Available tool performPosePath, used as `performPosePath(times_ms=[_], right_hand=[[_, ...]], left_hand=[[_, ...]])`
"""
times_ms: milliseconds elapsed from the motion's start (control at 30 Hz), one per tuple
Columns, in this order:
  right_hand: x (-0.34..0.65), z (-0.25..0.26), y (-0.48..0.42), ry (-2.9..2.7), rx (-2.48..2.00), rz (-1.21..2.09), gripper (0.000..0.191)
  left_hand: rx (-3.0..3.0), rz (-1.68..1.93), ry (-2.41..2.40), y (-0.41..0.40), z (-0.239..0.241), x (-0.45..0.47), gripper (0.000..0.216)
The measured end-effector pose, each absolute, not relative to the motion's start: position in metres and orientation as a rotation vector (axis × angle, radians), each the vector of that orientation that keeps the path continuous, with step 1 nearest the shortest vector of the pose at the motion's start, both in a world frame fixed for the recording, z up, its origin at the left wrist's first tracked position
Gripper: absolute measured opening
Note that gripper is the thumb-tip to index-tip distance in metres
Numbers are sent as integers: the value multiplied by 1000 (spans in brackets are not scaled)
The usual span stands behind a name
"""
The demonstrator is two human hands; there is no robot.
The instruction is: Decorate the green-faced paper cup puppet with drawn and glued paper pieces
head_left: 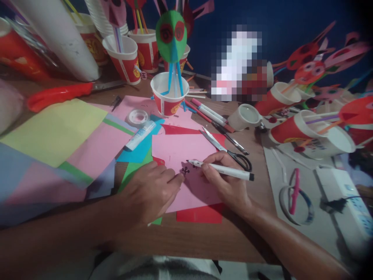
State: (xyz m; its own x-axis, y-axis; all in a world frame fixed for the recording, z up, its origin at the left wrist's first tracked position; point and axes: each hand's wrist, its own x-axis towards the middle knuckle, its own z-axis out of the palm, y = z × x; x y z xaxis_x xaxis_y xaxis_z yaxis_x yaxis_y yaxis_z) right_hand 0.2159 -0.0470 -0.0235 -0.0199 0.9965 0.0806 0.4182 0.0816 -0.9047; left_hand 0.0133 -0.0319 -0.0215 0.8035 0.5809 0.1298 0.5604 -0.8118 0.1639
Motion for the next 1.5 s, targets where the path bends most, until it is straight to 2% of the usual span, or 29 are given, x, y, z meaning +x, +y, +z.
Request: performPosePath(times_ms=[367, 867, 1500], right_hand=[[219, -15, -45, -1445, -1356, 907, 16], [212, -15, -53, -1669, -1449, 945, 8], [209, -15, -51, -1740, -1486, 886, 9]], left_hand=[[2902, 349, 865, -30, -17, 13, 25], [2932, 237, 860, -28, -17, 15, 20], [2895, 224, 863, -30, -18, 14, 19]])
